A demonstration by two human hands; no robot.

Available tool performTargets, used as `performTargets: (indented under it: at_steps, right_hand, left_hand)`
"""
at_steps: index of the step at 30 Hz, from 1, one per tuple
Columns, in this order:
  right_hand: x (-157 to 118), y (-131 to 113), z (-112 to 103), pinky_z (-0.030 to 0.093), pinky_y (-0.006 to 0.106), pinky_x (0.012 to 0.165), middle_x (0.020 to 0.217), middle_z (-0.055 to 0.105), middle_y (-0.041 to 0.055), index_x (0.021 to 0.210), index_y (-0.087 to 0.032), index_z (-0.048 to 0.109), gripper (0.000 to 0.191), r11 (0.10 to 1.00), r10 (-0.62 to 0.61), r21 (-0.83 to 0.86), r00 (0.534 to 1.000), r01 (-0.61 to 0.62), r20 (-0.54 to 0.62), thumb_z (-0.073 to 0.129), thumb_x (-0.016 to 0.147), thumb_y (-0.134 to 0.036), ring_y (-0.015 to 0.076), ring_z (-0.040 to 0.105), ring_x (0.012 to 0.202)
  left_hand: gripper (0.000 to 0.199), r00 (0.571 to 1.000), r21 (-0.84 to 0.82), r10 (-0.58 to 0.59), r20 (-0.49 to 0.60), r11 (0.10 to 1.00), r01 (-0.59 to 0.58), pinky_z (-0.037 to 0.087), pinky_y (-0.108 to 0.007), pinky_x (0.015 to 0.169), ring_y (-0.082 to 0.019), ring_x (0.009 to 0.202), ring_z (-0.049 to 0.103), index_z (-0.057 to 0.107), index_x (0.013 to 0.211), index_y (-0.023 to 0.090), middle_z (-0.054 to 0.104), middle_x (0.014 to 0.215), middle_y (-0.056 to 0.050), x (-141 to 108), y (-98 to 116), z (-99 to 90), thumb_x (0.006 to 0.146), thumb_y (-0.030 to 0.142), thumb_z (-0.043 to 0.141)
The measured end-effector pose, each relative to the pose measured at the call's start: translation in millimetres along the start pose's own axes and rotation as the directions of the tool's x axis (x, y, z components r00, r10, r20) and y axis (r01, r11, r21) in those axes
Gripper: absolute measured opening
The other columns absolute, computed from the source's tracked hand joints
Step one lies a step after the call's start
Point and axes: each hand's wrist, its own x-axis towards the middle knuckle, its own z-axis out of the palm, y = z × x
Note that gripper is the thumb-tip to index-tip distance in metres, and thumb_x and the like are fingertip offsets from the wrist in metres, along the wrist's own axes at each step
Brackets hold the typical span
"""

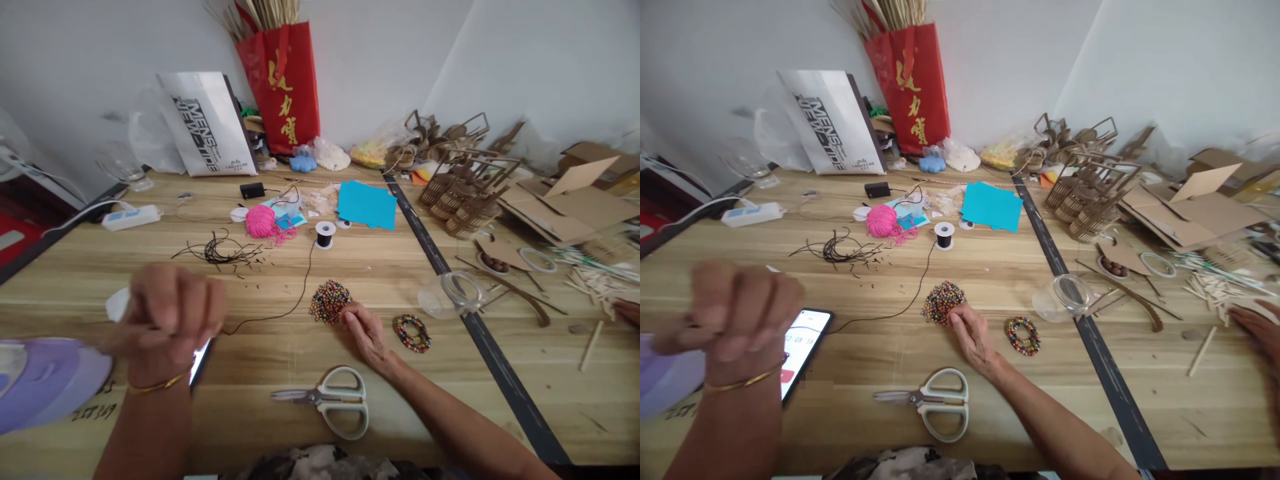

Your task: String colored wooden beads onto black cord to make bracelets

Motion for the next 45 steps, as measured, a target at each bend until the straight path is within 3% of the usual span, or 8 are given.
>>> performTargets:
  at_steps: [2,4,6,12,21,34,37,45]
  right_hand:
    - [0,1,0,0.04,0.024,0.059,0.07,0.055,0.0013,0.082,-0.018,0.056,0.024,1.0,-0.01,-0.004,1.0,0.01,-0.002,0.04,0.095,-0.03,0.0123,0.049,0.063]
    - [0,-1,1,0.039,0.024,0.058,0.07,0.055,0.0011,0.082,-0.018,0.056,0.02,1.0,-0.021,-0.005,1.0,0.021,-0.002,0.043,0.094,-0.028,0.0121,0.049,0.063]
    - [0,-3,0,0.04,0.024,0.058,0.072,0.055,0.0017,0.083,-0.017,0.056,0.017,0.999,-0.033,0.001,0.999,0.033,0.001,0.045,0.092,-0.028,0.0123,0.05,0.064]
    - [0,-8,0,0.044,0.024,0.059,0.077,0.057,0.0036,0.091,-0.017,0.057,0.012,0.995,-0.093,0.019,0.996,0.093,0.015,0.048,0.09,-0.025,0.013,0.053,0.067]
    - [3,-8,2,0.048,0.027,0.066,0.083,0.062,0.0071,0.099,-0.019,0.058,0.013,0.961,-0.269,-0.037,0.957,0.275,0.112,0.048,0.09,-0.018,0.016,0.058,0.076]
    - [1,-3,3,0.046,0.026,0.065,0.079,0.059,0.0048,0.089,-0.02,0.054,0.009,0.958,-0.262,-0.087,0.957,0.274,0.127,0.046,0.092,-0.019,0.0151,0.055,0.073]
    - [0,-2,2,0.046,0.027,0.066,0.079,0.059,0.0046,0.089,-0.02,0.053,0.009,0.956,-0.263,-0.105,0.959,0.274,0.106,0.045,0.092,-0.019,0.0155,0.055,0.074]
    - [0,-2,-1,0.045,0.027,0.067,0.079,0.058,0.0047,0.087,-0.02,0.051,0.01,0.955,-0.263,-0.099,0.951,0.281,0.16,0.043,0.092,-0.017,0.0156,0.054,0.074]
  left_hand:
    - [0.011,0.96,0.101,-0.095,0.262,0.992,0.07,0.039,-0.025,0.039,-0.012,0.037,0.049,0.067,0.063,0.025,0.057,0.043,0.003,1,-17,13.0,0.06,0.028,0.076]
    - [0.007,0.825,0.276,-0.343,0.449,0.931,0.238,0.045,-0.027,0.052,-0.015,0.053,0.059,0.066,0.069,0.02,0.066,0.06,-0.003,3,-47,27.4,0.068,0.023,0.072]
    - [0.01,0.734,0.401,-0.511,0.447,0.848,0.347,0.045,-0.026,0.059,-0.014,0.061,0.061,0.063,0.072,0.015,0.067,0.065,-0.005,3,-84,39.1,0.071,0.023,0.069]
    - [0.016,0.811,0.418,-0.562,0.163,0.784,0.459,0.04,-0.022,0.059,-0.011,0.062,0.056,0.062,0.072,0.012,0.063,0.064,-0.001,-2,-155,41.6,0.065,0.022,0.072]
    - [0.021,0.788,0.345,-0.595,0.16,0.781,0.52,0.04,-0.023,0.063,-0.011,0.061,0.055,0.064,0.07,0.011,0.063,0.064,-0.001,-6,-160,35.1,0.061,0.025,0.077]
    - [0.019,0.75,0.362,-0.632,0.196,0.758,0.543,0.041,-0.022,0.059,-0.01,0.058,0.055,0.062,0.071,0.012,0.063,0.061,-0.001,-8,-162,30.7,0.063,0.026,0.073]
    - [0.014,0.743,0.504,-0.627,0.235,0.732,0.459,0.038,-0.021,0.054,-0.01,0.055,0.052,0.064,0.073,0.012,0.061,0.058,0.0,-9,-160,26.9,0.067,0.024,0.068]
    - [0.012,0.75,0.814,-0.524,0.403,0.58,-0.032,0.033,-0.022,0.052,-0.012,0.051,0.05,0.068,0.066,0.018,0.062,0.057,0.001,-12,-132,20.3,0.066,0.011,0.059]
